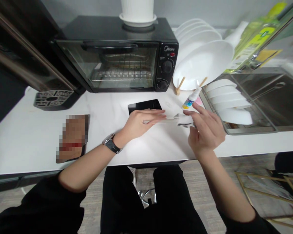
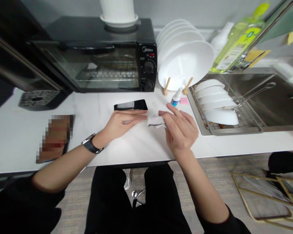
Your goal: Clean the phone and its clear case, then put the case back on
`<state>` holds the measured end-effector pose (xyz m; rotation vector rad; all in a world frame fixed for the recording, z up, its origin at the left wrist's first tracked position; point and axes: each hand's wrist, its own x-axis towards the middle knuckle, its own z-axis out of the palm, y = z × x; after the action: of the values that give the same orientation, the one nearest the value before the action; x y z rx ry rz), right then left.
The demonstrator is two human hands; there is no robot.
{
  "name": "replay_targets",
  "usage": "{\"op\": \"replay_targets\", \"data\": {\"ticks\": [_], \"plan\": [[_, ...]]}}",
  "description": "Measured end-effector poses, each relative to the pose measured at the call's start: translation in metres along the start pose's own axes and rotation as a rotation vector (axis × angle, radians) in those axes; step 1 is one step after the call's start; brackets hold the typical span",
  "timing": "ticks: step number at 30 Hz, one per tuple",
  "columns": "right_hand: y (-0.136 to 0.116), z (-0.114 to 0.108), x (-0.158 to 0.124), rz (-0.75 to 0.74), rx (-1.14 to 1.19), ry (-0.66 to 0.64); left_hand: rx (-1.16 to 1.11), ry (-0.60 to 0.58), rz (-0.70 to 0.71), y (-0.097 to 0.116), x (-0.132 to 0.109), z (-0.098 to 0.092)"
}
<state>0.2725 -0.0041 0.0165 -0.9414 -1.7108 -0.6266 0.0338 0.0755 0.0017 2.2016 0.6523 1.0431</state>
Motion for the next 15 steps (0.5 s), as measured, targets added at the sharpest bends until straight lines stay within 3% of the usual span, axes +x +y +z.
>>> {"op": "replay_targets", "data": {"ticks": [3, 5, 9, 13, 15], "plan": [[-0.011, 0.003, 0.016, -0.218, 0.000, -0.057, 0.074, 0.029, 0.029, -0.001, -0.002, -0.003], [-0.023, 0.007, 0.025, -0.269, 0.043, -0.101, 0.071, 0.007, 0.128, 0.000, -0.003, -0.005], [-0.038, 0.018, 0.033, -0.269, 0.088, -0.136, -0.053, -0.063, 0.308, 0.001, -0.004, -0.007], [-0.035, 0.023, 0.025, -0.243, 0.167, -0.210, -0.119, 0.012, 0.327, 0.001, -0.001, -0.004], [-0.032, 0.021, 0.015, -0.109, 0.217, -0.133, -0.077, 0.060, 0.300, 0.002, -0.001, -0.003]]}}
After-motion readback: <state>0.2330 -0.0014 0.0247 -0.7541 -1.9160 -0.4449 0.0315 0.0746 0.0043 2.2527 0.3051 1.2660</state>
